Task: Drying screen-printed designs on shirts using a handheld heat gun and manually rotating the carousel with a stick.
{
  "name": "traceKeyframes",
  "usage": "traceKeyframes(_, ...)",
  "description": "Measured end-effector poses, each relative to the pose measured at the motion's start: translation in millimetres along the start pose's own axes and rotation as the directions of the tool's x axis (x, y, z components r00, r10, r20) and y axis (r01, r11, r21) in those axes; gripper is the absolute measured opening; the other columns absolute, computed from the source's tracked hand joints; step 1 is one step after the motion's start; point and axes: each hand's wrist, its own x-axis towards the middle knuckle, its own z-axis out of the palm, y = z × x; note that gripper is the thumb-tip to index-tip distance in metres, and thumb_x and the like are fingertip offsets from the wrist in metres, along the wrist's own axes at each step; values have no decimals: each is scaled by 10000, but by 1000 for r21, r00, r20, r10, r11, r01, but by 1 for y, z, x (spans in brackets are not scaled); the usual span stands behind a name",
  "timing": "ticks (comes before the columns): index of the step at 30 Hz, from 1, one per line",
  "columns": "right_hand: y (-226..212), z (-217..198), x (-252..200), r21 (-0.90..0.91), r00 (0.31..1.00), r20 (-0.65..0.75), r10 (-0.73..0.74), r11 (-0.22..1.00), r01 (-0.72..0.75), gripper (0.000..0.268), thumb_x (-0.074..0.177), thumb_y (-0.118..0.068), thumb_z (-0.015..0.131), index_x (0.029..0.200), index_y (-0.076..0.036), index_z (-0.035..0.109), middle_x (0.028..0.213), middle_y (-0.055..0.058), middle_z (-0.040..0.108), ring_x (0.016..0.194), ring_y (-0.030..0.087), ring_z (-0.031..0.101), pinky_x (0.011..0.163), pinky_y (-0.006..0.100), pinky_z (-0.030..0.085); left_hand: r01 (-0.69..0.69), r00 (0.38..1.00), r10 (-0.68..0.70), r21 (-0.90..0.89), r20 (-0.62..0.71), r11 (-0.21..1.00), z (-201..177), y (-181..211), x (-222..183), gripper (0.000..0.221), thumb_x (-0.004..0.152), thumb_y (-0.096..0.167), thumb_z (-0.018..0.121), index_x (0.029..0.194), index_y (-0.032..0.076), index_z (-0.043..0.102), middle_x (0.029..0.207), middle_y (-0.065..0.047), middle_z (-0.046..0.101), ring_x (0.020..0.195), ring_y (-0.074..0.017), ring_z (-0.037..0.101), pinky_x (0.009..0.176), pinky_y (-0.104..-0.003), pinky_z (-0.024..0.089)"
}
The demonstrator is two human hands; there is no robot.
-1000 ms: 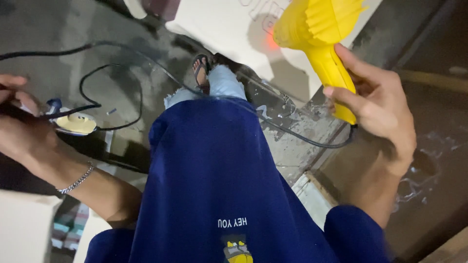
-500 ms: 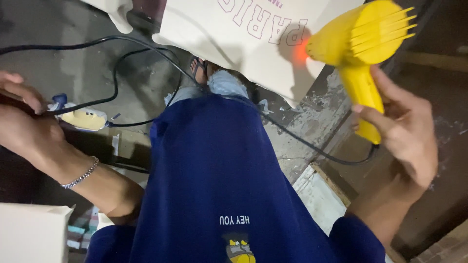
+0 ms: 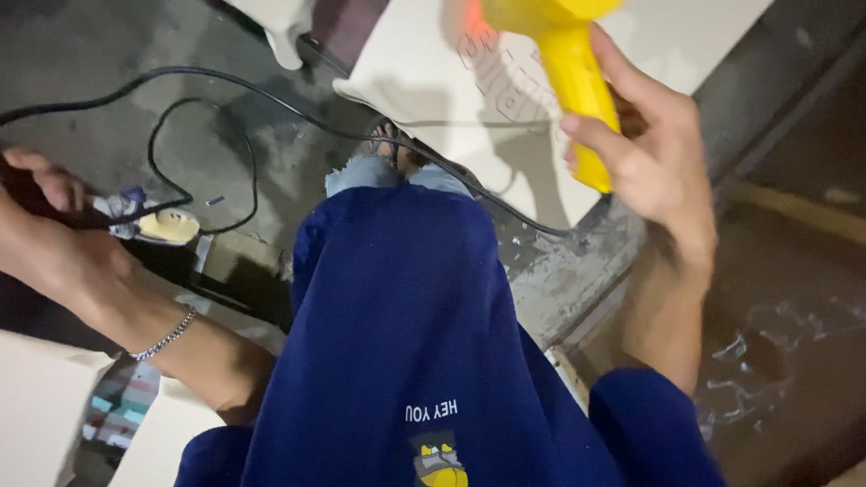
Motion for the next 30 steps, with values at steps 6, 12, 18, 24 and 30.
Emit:
traceKeyframes(6, 7, -15, -6, 78, 988, 114, 103, 991, -112, 705, 920, 10, 696, 1565, -83, 426, 1088, 203, 714, 722, 201, 676, 740, 334, 628, 25, 992, -14, 88, -128, 996, 28, 35, -23, 326, 981, 243, 612, 697, 112, 521, 655, -14, 477, 577, -100, 364, 555, -284, 212)
traceKeyframes(12, -16, 30, 43, 120, 994, 53, -100, 988, 93, 625, 1041, 28, 623, 1601, -120, 388, 1258, 202, 674, 755, 246, 677, 805, 369, 622, -51, 983, 50, 5, 178, 999, 8, 45, 13, 297, 1171, 221, 576, 1436, 88, 594, 1030, -48, 662, 870, -79, 628, 834, -187, 565)
traceKeyframes(18, -59, 78, 111, 149, 987, 38, -158, 977, 151, 637, 1037, 80, 617, 1606, -86, 383, 1211, 230, 666, 692, 275, 644, 721, 381, 601, 126, 950, -166, 161, 264, 979, -30, 68, 101, 429, 1012, 635, 632, 1086, 217, 564, 1113, 17, 670, 848, -29, 617, 874, -157, 559)
traceKeyframes(24, -108, 143, 198, 94, 973, 62, -222, 972, 216, 625, 1019, 14, 660, 1580, -32, 391, 1308, 207, 624, 713, 237, 648, 759, 353, 625, -2, 949, -132, 426, 286, 905, -83, 58, 243, 406, 1139, 570, 379, 1259, 247, 594, 1173, 147, 591, 1007, 55, 511, 1013, -95, 430)
traceKeyframes(30, -151, 196, 251, 125, 997, -4, -74, 989, 74, 639, 962, 13, 690, 1546, -67, 442, 1346, 171, 625, 660, 205, 632, 698, 321, 598, 106, 978, -163, 364, 127, 925, -65, 101, 299, 435, 1152, 599, 545, 941, 222, 596, 757, 117, 475, 667, 27, 396, 697, -138, 333)
